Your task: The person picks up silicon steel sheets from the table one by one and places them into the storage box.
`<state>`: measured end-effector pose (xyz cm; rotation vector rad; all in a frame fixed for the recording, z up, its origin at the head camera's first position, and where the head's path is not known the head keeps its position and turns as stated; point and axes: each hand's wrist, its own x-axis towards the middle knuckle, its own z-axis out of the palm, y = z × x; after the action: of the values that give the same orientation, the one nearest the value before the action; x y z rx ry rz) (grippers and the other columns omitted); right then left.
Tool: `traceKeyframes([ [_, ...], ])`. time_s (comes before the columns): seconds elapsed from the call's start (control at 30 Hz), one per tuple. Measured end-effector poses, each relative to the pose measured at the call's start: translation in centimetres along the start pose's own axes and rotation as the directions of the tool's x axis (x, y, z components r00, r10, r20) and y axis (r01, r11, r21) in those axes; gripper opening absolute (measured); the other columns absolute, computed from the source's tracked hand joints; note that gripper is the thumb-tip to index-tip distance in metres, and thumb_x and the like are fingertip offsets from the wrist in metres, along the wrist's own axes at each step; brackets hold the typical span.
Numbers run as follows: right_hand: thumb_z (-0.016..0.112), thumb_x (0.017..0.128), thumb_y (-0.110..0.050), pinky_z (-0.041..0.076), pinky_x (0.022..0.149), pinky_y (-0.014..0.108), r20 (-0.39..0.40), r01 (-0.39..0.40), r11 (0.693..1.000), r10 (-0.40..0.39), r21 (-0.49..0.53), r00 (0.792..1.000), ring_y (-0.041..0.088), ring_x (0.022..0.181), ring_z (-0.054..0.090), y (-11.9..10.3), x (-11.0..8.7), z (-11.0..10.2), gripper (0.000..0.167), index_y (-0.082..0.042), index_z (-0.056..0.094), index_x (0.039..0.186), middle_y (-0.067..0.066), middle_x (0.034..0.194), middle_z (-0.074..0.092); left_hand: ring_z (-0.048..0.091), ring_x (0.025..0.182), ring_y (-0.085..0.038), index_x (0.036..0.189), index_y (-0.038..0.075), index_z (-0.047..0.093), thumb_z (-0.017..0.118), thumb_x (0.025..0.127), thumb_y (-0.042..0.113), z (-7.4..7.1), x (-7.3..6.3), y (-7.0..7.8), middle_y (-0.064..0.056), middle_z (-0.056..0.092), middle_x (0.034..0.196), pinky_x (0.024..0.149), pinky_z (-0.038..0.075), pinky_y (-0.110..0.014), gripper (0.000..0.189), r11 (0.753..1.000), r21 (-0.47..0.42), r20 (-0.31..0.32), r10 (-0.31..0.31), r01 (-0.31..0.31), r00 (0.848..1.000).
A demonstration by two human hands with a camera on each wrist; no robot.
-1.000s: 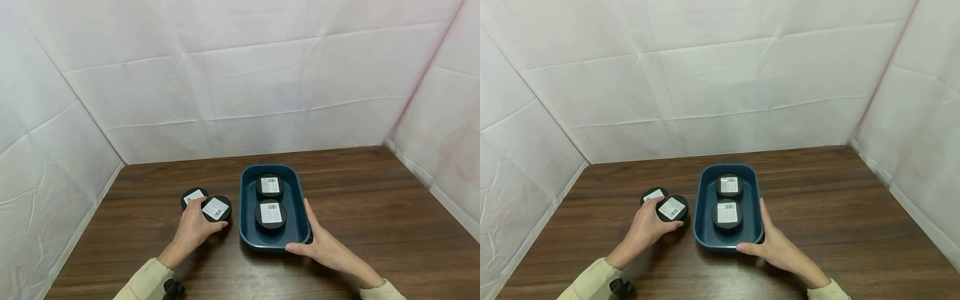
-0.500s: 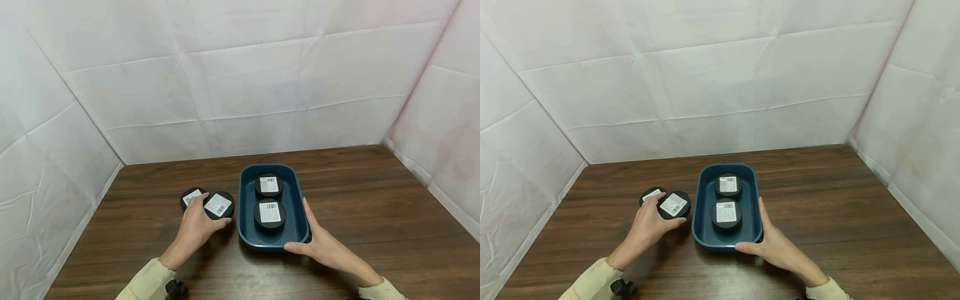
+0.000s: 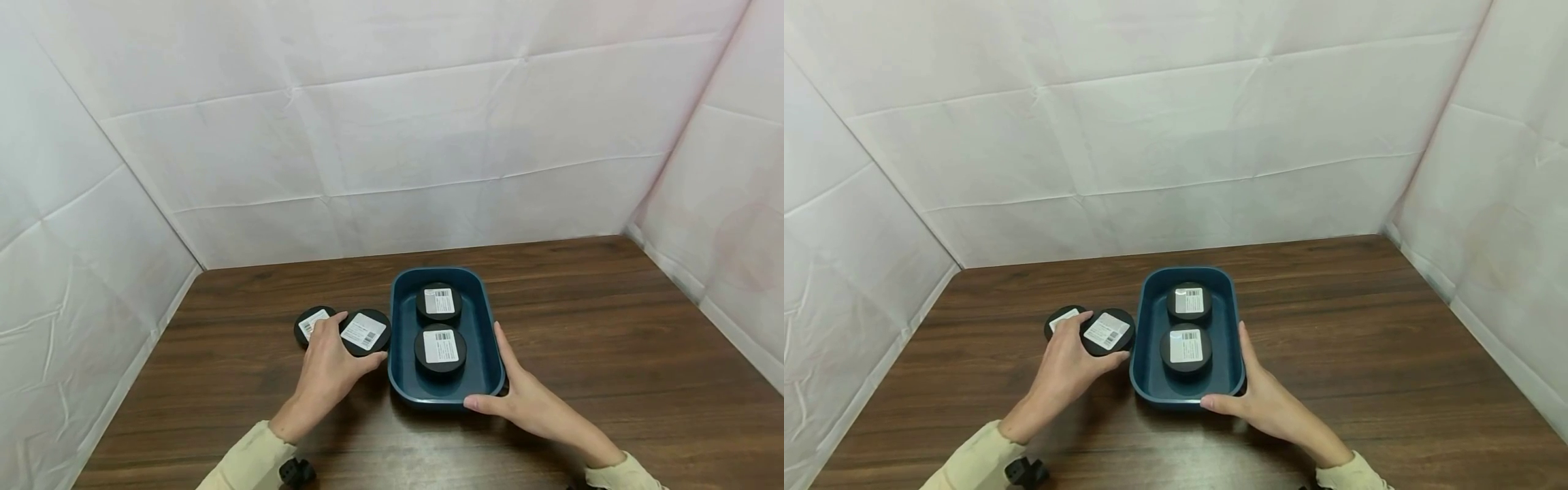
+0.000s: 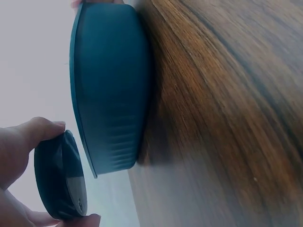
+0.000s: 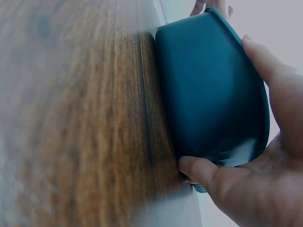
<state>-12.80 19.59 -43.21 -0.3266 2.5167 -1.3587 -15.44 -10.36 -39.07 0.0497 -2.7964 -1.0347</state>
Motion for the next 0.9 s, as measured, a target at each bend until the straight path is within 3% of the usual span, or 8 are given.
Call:
traceKeyframes([
  [0.17, 0.078, 0.088, -0.037, 0.035, 0.111, 0.063, 0.006, 0.009, 0.999, -0.009, 0.031, 1.0, 0.041, 0.138, 0.041, 0.0, 0.2, 0.1, 0.122, -0.033, -0.022, 0.158, 0.021, 0.168, 0.0, 0.055, 0.105, -0.031, 0.139, -0.004, 0.051, 0.09, 0.069, 0.038, 0.1, -0.1, 0.4, -0.022, 0.057, 0.121, 0.095, 0.051, -0.048, 0.09, 1.0, -0.003, -0.008, 0.012, -0.012, 1.0],
  [0.47, 0.077, 0.088, -0.036, 0.035, 0.111, 0.063, 0.008, 0.013, 0.999, -0.014, 0.032, 1.0, 0.04, 0.138, 0.041, -0.1, 0.1, -0.1, 0.122, -0.031, -0.022, 0.158, 0.022, 0.168, 0.0, 0.054, 0.103, -0.028, 0.141, -0.004, 0.05, 0.089, 0.071, 0.038, 0.5, 0.0, 1.4, -0.021, 0.055, 0.123, 0.092, 0.052, -0.045, 0.09, 0.999, -0.04, 0.031, 0.014, -0.013, 0.999],
  [0.73, 0.077, 0.088, -0.039, 0.038, 0.109, 0.061, 0.011, -0.021, 1.0, 0.021, 0.007, 1.0, 0.039, 0.135, 0.045, 0.0, 0.0, -0.2, 0.122, -0.035, -0.023, 0.156, 0.023, 0.168, 0.003, 0.052, 0.105, -0.028, 0.15, -0.005, 0.039, 0.088, 0.072, 0.043, 1.1, 0.3, 2.3, -0.024, 0.052, 0.125, 0.096, 0.052, -0.046, 0.104, 0.999, -0.039, 0.06, -0.007, 0.009, 0.998],
  [0.9, 0.077, 0.088, -0.04, 0.038, 0.109, 0.061, 0.007, -0.025, 1.0, 0.025, -0.006, 1.0, 0.039, 0.135, 0.044, 0.0, 0.1, -0.2, 0.122, -0.034, -0.023, 0.157, 0.024, 0.168, 0.003, 0.047, 0.096, -0.024, 0.152, -0.004, 0.036, 0.088, 0.072, 0.046, 1.2, 0.4, 2.7, -0.022, 0.051, 0.119, 0.089, 0.052, -0.041, 0.107, 0.999, -0.034, 0.073, -0.005, 0.008, 0.997],
])
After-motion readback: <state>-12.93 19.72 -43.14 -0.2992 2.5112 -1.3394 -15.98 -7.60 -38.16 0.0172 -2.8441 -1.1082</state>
